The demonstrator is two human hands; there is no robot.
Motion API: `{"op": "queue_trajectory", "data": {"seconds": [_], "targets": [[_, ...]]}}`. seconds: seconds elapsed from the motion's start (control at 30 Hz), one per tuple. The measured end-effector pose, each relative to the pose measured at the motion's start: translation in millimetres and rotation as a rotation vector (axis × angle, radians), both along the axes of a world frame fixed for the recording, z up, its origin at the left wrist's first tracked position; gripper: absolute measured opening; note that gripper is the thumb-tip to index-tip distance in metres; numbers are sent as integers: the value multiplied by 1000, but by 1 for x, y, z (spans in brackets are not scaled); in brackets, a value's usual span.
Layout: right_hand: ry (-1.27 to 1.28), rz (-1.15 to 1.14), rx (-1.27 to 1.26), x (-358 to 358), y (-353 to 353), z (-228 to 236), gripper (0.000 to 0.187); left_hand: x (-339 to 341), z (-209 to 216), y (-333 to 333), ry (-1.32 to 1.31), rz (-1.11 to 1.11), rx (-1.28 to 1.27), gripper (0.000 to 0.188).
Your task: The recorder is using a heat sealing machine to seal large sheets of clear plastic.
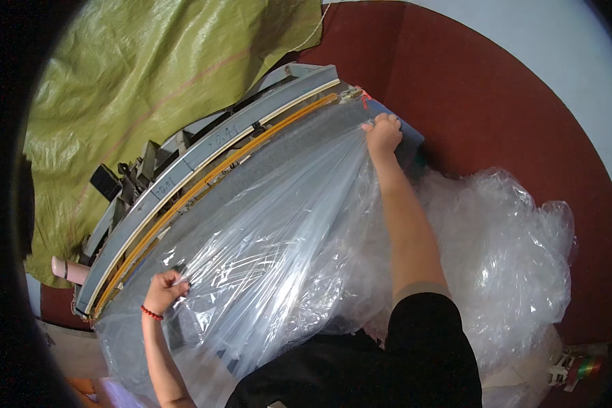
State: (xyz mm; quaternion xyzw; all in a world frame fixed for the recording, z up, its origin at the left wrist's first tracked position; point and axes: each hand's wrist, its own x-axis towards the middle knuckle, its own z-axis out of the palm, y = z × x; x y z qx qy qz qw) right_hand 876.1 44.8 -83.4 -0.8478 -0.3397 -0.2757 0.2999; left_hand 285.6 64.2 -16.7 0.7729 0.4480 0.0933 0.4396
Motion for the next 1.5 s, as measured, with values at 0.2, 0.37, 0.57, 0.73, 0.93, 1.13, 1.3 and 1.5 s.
{"op": "queue_trajectory", "data": {"seconds": [0.2,0.37,0.57,0.73,0.93,1.13,1.3,1.5], "targets": [[47,95,-216,12,28,-21,24,-127,14,-39,217,87,-190,11],[65,239,-251,9,7,1,25,-322,58,-85,1147,107,-50,46],[158,169,-272,53,31,-29,29,-434,137,-134,779,912,1197,12],[108,121,-293,52,22,-25,30,-318,32,-104,404,912,1010,22],[82,116,-304,54,21,-25,30,-358,-43,-75,851,999,413,52],[84,103,-289,61,18,-25,30,-311,-34,-38,437,861,893,40],[114,215,-168,102,22,-45,30,-216,-39,-32,280,366,727,44],[1038,814,471,90,-24,19,25,-200,-37,-2,432,580,773,34]]}}
